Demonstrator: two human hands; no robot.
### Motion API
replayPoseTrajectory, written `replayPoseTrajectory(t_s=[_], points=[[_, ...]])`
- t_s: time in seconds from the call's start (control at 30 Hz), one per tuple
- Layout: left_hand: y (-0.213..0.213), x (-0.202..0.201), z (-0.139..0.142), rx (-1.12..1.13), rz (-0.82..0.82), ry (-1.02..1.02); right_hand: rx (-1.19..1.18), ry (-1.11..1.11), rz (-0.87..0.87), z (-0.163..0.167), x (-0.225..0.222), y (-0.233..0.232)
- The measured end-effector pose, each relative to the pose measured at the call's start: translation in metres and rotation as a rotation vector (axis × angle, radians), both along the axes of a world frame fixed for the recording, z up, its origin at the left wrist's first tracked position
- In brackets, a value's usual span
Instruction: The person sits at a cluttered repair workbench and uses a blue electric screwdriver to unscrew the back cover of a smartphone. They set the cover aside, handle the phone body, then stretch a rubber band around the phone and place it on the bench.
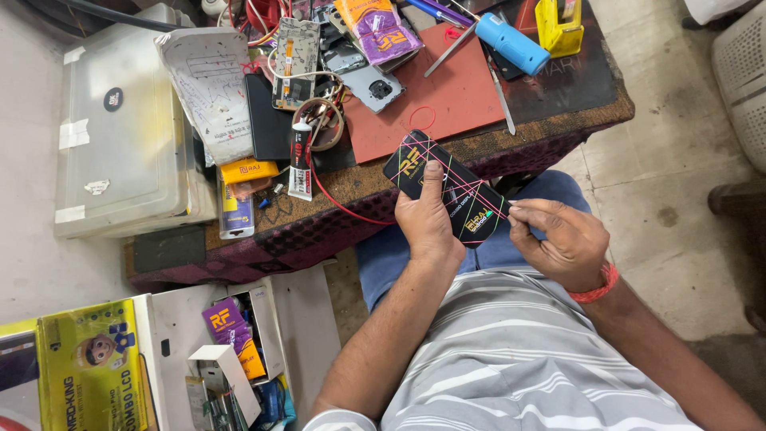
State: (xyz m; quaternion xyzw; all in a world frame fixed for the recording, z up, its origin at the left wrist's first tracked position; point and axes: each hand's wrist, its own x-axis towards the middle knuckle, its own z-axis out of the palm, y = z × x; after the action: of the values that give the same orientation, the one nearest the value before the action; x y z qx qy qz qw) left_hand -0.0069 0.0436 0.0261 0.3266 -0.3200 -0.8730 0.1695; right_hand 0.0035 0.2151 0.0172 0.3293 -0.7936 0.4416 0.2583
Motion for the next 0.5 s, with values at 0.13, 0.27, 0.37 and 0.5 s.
replayPoseTrajectory(t_s=[0.13,0.27,0.37,0.5], points=[[0.001,0.001,0.001,0.000,0.004,-0.031,0.017,0.030,-0.007,-0.005,0.000,0.001],[0.000,0.000,0.005,0.062,0.010,-0.027,-0.122,-0.126,-0.051,-0.014,0.010,-0.006],[0.001,-0.003,0.007,0.094,0.039,0.002,-0.236,-0.178,-0.027,-0.022,0.017,-0.013],[0.002,-0.003,0.006,0.099,0.033,-0.003,-0.311,-0.274,-0.043,-0.030,0.017,-0.015]])
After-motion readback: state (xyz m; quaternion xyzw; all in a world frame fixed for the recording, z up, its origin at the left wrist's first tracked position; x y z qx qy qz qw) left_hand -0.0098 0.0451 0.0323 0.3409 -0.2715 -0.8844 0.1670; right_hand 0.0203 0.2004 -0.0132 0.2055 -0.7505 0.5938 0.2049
